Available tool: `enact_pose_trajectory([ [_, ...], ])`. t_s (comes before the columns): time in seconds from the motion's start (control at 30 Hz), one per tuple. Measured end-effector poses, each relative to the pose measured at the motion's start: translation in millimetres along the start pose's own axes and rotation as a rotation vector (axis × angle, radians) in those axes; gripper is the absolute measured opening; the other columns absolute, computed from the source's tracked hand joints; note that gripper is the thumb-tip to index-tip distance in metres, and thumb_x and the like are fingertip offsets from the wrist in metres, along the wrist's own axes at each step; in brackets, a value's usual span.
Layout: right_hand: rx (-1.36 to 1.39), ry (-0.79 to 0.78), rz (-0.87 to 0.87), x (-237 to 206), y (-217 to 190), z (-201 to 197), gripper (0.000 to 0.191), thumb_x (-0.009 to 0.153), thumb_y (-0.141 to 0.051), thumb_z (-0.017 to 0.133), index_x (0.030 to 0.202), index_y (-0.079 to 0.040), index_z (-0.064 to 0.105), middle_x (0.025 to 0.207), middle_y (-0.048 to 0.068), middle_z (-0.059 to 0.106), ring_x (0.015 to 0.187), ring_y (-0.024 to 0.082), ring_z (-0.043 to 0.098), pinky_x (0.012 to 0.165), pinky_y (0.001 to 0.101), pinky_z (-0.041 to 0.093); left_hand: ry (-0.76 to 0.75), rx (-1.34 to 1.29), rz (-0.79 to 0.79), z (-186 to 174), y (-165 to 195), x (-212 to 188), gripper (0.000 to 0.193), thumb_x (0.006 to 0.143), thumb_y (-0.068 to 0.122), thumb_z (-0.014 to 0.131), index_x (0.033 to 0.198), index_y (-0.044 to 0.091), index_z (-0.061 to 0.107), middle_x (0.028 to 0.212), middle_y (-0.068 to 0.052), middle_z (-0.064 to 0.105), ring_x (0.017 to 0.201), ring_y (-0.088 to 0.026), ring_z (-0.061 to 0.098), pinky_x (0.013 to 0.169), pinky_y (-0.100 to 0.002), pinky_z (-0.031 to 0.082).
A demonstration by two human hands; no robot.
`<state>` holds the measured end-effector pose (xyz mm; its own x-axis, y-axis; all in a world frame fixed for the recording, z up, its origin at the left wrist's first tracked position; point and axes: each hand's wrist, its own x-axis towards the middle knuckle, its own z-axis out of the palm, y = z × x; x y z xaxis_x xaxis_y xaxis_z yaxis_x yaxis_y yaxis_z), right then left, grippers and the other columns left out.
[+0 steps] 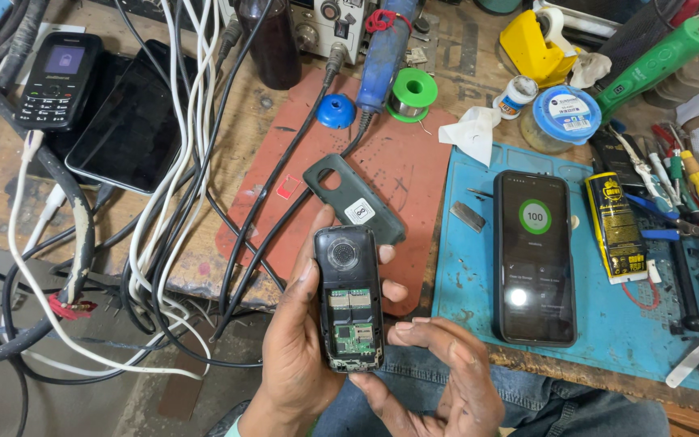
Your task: The person removes the back cover of a feature phone, unscrews internal components with a screwdriver, and separates the front keypad assembly from the main body. They then detach the keypad ribbon cable to fully separate the front and rear sections.
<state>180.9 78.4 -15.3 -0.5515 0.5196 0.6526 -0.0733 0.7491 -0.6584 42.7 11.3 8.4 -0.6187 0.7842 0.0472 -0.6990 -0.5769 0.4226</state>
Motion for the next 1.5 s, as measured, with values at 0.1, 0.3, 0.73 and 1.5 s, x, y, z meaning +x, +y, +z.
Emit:
enact_pose_trajectory([
  [0.1, 0.02, 0.025, -0.001, 0, 0, 2, 0.104, 0.075, -0.017, 0.091, 0.158, -0.025, 0.03, 0.116, 0.012, 0.069, 0.113, 0.023, 0.069, 0.103, 0.0412, 0.06, -0.012, 0.001, 0.003, 1, 0, 1, 0.065, 0.11, 0.032, 0.029, 0.17, 0.012, 0.012, 0.134, -0.027, 0.059, 0.108, -0.031, 0.07, 0.08, -0.04, 0.064],
  [0.3, 0.097, 0.051, -0.02, 7, -6, 4, 0.102, 0.079, -0.014, 0.091, 0.16, -0.025, 0.031, 0.121, 0.013, 0.068, 0.116, 0.023, 0.069, 0.103, 0.0392, 0.062, -0.034, -0.008, 0.01, 0, 1, 0, 0.065, 0.112, 0.032, 0.03, 0.171, 0.01, 0.012, 0.136, -0.027, 0.058, 0.11, -0.032, 0.069, 0.082, -0.04, 0.064],
  [0.73, -0.441, 0.244, 0.403, 51, 21, -93, 0.025, 0.103, -0.004, 0.075, 0.121, 0.009, 0.064, 0.107, 0.02, 0.072, 0.101, 0.021, 0.071, 0.088, 0.0327, 0.059, -0.032, 0.219, 0.173, -14, 13, -8, 0.065, 0.095, 0.007, 0.071, 0.146, 0.012, 0.031, 0.135, -0.02, 0.049, 0.131, -0.039, 0.062, 0.103, -0.056, 0.056],
  [1.5, -0.832, -0.13, 0.462, 176, 224, -248, 0.017, 0.101, -0.005, 0.075, 0.11, 0.009, 0.074, 0.087, 0.021, 0.072, 0.069, 0.023, 0.066, 0.062, 0.0339, 0.051, -0.196, 1.724, 0.323, 0, 46, 1, 0.057, 0.071, 0.022, 0.088, 0.119, 0.009, 0.06, 0.129, -0.007, 0.066, 0.122, -0.03, 0.056, 0.095, -0.045, 0.038],
])
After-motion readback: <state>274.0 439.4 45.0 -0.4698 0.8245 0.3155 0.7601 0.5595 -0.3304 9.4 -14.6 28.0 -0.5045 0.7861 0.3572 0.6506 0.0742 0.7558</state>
